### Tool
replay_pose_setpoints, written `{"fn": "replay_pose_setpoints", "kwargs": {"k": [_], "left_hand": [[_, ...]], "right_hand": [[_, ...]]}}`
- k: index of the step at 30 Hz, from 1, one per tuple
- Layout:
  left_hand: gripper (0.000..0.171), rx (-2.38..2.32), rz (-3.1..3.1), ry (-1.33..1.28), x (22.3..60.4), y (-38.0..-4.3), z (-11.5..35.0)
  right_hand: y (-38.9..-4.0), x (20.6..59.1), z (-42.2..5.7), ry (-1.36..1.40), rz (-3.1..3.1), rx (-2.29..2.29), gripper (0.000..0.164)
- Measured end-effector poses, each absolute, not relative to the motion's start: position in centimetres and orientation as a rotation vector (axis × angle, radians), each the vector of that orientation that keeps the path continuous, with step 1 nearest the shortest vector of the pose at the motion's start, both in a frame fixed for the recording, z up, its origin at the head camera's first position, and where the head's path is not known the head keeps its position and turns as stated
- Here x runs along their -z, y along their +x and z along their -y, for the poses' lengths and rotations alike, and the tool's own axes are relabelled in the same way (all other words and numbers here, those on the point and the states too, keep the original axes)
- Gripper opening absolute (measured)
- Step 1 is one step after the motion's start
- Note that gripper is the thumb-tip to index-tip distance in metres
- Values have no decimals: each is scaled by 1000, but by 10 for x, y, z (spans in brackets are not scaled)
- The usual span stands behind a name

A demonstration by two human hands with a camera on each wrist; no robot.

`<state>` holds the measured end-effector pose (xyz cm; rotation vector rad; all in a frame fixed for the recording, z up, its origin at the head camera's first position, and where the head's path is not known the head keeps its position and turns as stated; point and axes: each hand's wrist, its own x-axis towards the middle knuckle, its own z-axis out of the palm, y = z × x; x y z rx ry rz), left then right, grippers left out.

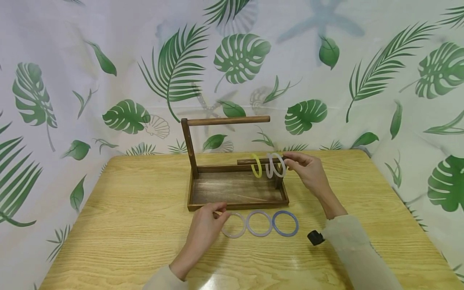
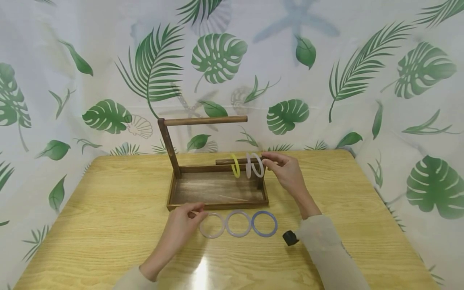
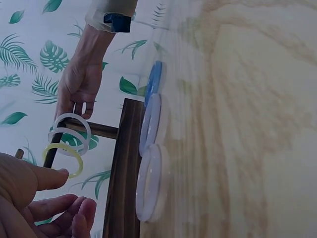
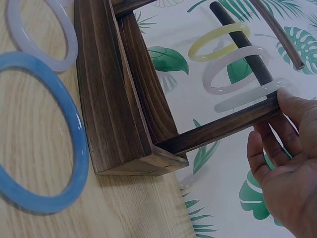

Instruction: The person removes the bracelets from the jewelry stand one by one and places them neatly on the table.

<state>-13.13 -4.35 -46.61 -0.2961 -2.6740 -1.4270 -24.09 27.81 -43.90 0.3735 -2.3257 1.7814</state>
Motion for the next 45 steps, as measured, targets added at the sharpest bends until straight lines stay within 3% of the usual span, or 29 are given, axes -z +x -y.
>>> {"fn": "replay_pose_setpoints", "kwargs": {"k": [45], "left_hand": [[28,1482,2487,-253,437,-175,-21]], "right_hand": [[-241,440,-278,367,2328,-1787,36]]}}
